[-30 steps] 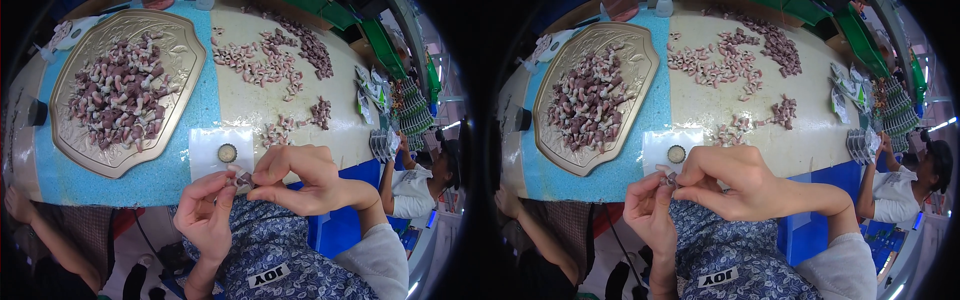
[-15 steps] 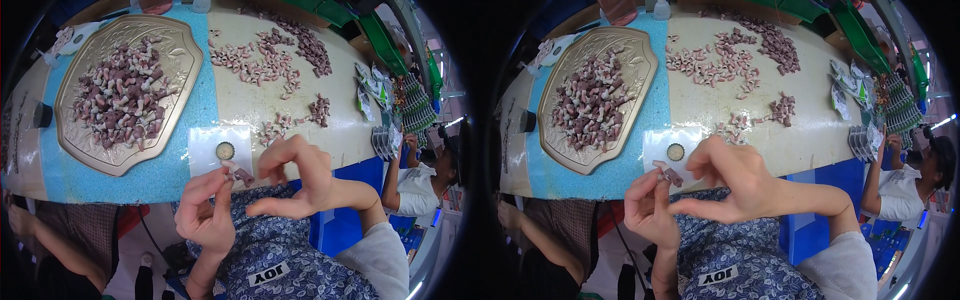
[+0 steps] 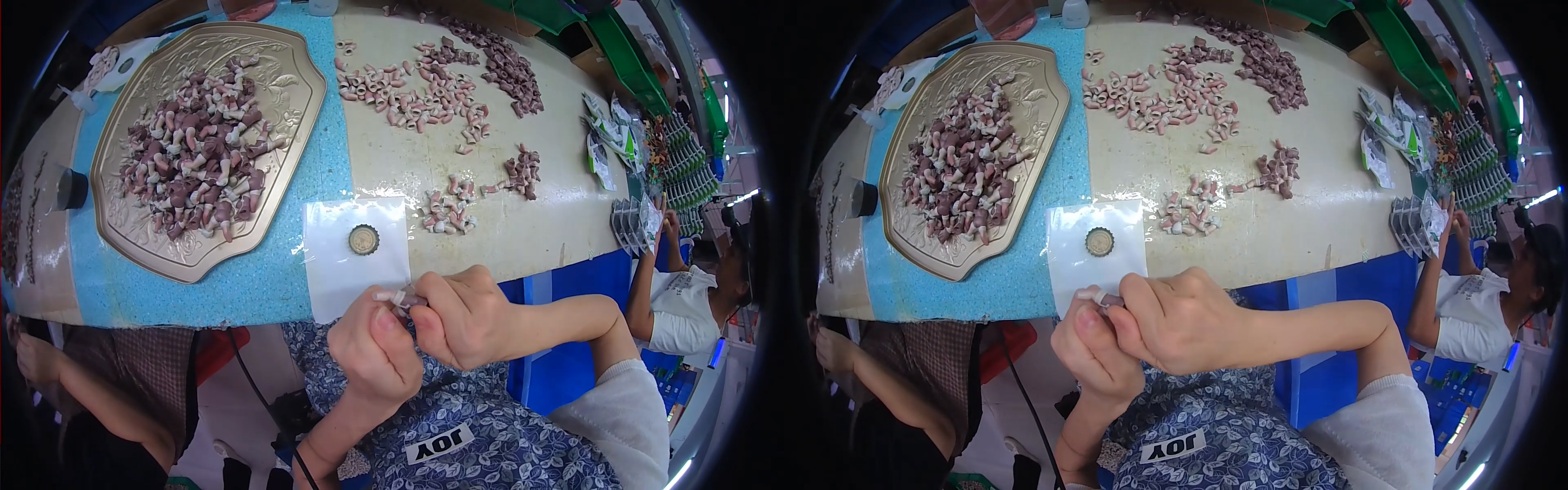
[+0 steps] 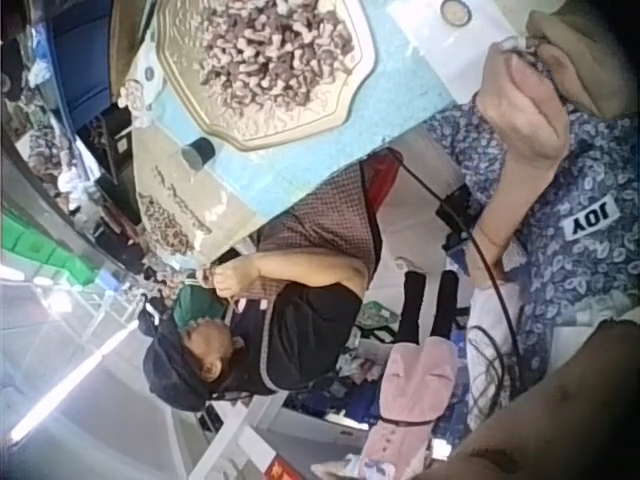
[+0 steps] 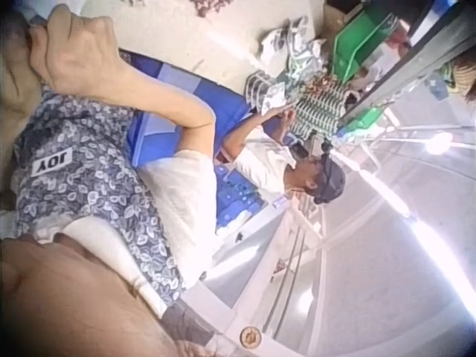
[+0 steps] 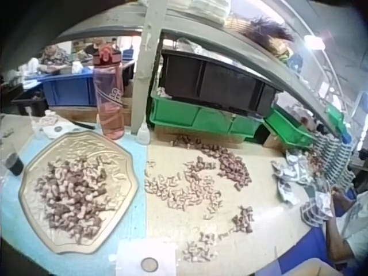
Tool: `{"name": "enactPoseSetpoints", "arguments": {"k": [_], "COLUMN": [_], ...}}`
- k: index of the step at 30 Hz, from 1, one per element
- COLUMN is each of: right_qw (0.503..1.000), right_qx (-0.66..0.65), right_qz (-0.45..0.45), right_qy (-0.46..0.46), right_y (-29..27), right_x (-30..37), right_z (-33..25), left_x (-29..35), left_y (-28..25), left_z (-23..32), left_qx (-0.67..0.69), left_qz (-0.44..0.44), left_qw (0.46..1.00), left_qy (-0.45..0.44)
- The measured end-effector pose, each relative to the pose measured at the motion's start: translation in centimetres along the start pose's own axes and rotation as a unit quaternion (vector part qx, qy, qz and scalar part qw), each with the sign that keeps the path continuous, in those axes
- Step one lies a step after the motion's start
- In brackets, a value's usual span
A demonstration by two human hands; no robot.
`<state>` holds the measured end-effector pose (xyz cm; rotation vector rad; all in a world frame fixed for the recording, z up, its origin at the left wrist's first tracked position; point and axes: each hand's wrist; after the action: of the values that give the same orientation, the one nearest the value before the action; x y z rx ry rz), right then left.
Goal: The person assembles small plastic components into metal caps by hand at a workbench.
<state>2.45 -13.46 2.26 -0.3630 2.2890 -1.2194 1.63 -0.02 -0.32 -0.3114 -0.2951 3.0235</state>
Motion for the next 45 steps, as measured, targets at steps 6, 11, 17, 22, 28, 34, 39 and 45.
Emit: {"name": "enactPoseSetpoints", "arguments": {"k": [6, 11, 17, 22, 28, 34, 39, 45], "right_qw": [0.998, 0.995, 0.984, 0.99, 0.965, 0.973, 0.974, 0.971], "right_qx": [0.002, -0.051, -0.116, -0.089, 0.06, 0.085, 0.109, 0.009], "right_qz": [0.052, -0.006, 0.016, 0.017, 0.136, 0.016, -0.057, 0.001], "right_qy": [-0.027, -0.082, -0.136, -0.108, 0.217, 0.213, 0.193, 0.237], "right_y": [0.5, 0.1, 0.1, -0.9, -6.2, -8.1, -7.8, -7.9], "right_x": [0.3, -0.5, -0.7, -0.3, 1.3, 3.9, 3.5, 2.3], "right_z": [-0.2, 1.8, 3.2, 3.2, 9.9, 14.1, 14.8, 15.8], "left_x": [0.6, -0.6, -1.5, -2.1, -8.1, -13.0, -12.4, -10.0], "left_y": [0.3, -1.1, -3.2, -3.2, -8.0, -9.9, -8.6, -0.2], "left_z": [-0.8, -2.5, -2.6, -2.1, -1.3, -4.7, -3.8, 0.6], "left_qx": [0.023, 0.089, -0.042, -0.082, -0.34, -0.429, -0.479, -0.195], "left_qz": [0.008, -0.038, -0.087, -0.094, 0.101, 0.144, 0.163, -0.072], "left_qw": [0.999, 0.991, 0.976, 0.97, 0.917, 0.876, 0.837, 0.965], "left_qy": [0.033, 0.096, 0.196, 0.21, 0.183, 0.166, 0.21, 0.162]}}
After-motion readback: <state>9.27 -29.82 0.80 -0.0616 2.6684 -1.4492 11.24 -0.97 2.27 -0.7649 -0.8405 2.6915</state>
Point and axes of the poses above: each hand's wrist, its own x-axis away from the middle knuckle, its own y-axis out of the palm, z = x × y, and after that the axes turned 2 degrees about x, right-handed
